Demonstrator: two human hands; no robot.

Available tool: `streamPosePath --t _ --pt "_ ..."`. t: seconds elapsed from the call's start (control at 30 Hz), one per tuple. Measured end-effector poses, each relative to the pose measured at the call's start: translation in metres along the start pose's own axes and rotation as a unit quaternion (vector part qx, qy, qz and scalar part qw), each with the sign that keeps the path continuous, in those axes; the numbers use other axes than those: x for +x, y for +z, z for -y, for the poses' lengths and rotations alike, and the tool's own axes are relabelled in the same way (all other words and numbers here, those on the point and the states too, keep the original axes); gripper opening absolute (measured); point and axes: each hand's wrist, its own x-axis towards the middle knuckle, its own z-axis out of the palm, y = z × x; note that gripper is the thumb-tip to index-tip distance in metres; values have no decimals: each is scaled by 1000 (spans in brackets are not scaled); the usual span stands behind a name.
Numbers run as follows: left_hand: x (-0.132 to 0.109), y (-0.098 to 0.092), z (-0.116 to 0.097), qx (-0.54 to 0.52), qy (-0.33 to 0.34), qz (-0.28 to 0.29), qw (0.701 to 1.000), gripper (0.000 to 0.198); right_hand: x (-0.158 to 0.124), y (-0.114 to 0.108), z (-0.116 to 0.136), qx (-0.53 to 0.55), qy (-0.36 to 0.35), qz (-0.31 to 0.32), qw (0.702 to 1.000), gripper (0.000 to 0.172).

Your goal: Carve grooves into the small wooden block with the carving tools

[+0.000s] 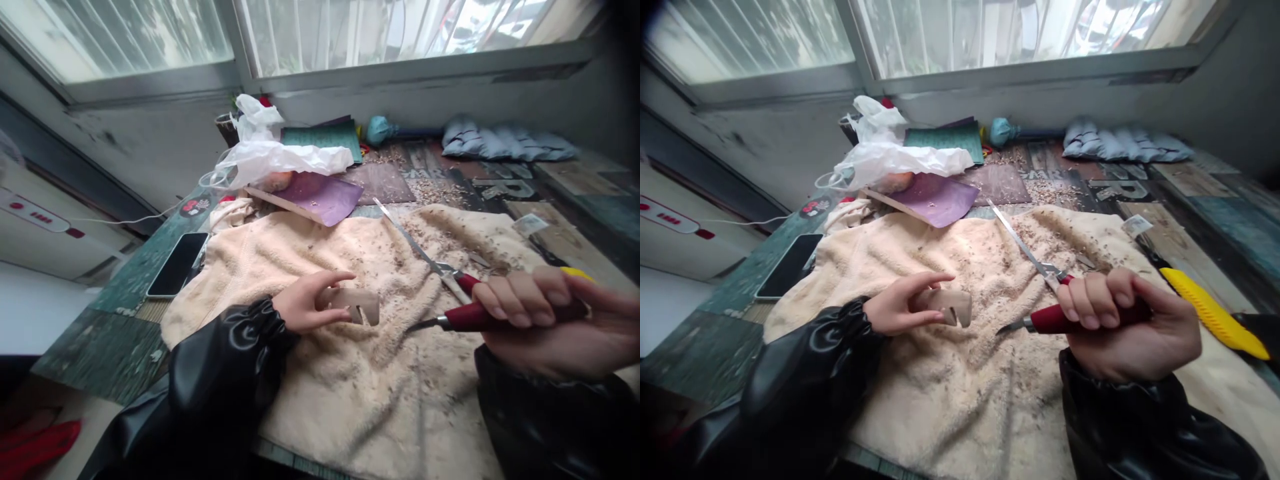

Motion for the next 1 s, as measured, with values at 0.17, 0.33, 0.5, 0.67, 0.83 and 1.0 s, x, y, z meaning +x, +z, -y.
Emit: streamPosePath --t 0.17,0.33,0.5,0.67,0.83,1.0 --pt "2 11 -3 -28 -87 -74 993 48 6 0 -21 44 60 -27 997 30" --pt "3 14 -2 31 -104 -88 990 45 16 -13 -39 41 104 -54 992 18" --pt "3 15 1 121 -158 -66 978 55 19 -17 -41 32 114 -48 992 19" --pt "6 12 14 173 -196 -109 959 47 19 -16 -41 18 109 -39 993 14" --pt "12 2 17 152 -206 -124 959 48 25 -22 -40 -15 70 -46 996 10" --pt "15 2 -14 110 -189 -121 968 43 28 -22 -42 -77 37 -44 995 20"
